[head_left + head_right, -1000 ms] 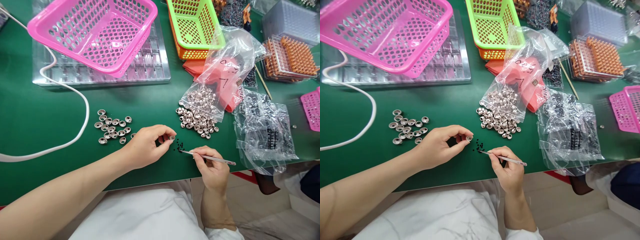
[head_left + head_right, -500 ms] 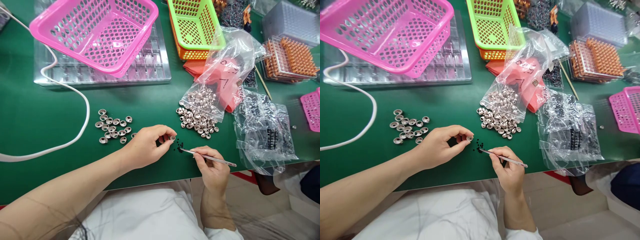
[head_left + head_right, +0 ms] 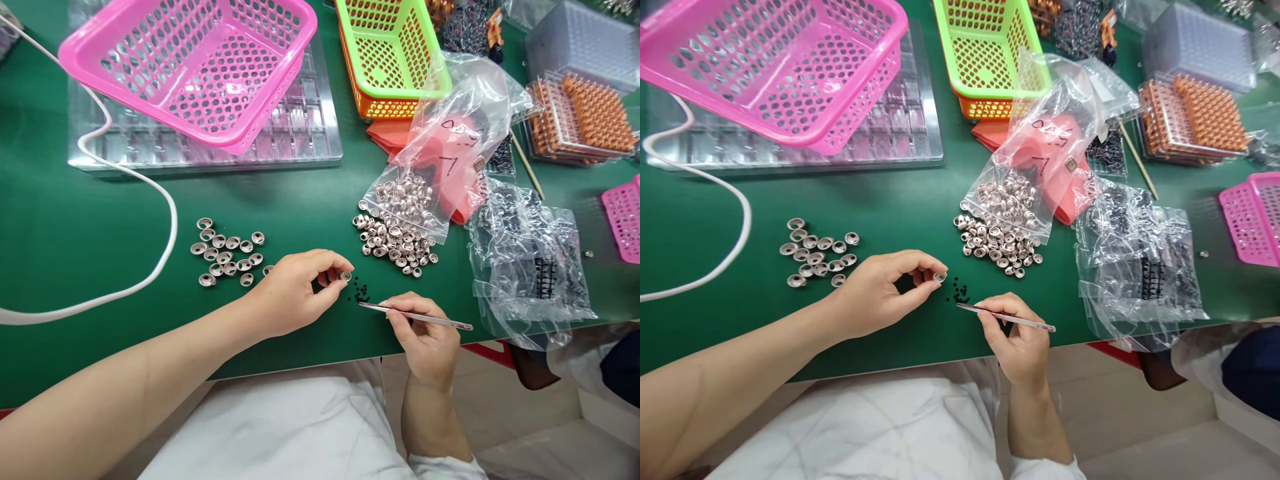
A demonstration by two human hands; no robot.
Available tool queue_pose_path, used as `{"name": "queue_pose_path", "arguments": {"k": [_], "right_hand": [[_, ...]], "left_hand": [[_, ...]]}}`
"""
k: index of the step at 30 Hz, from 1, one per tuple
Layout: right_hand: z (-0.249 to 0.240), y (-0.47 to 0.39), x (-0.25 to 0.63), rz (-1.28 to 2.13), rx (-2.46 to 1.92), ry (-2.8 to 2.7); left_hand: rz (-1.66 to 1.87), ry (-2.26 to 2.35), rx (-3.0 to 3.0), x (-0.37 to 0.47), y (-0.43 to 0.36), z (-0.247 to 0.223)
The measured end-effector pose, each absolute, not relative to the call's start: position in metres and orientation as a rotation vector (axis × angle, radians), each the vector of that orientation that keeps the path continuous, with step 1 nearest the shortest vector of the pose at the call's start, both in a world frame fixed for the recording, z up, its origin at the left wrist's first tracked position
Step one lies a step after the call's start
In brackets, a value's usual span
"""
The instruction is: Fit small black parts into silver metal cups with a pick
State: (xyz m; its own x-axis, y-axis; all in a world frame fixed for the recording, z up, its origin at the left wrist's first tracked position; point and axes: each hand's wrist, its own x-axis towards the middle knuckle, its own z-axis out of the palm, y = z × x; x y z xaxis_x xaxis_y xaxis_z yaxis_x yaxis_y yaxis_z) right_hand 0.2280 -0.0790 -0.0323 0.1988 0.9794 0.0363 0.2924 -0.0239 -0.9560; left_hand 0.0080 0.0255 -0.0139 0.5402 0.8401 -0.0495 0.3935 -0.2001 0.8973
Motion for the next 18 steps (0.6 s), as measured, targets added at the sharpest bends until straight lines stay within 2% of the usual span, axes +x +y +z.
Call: {"name": "queue_pose_path", "arguments": {"k": [18], "right_hand": [[-0.0334,-0.0783,0.2265,0.844,-1.502,-1.282]], "left_hand": [[0.55,1.146,1.836,0.0016,0.0297,-0.0096]]}}
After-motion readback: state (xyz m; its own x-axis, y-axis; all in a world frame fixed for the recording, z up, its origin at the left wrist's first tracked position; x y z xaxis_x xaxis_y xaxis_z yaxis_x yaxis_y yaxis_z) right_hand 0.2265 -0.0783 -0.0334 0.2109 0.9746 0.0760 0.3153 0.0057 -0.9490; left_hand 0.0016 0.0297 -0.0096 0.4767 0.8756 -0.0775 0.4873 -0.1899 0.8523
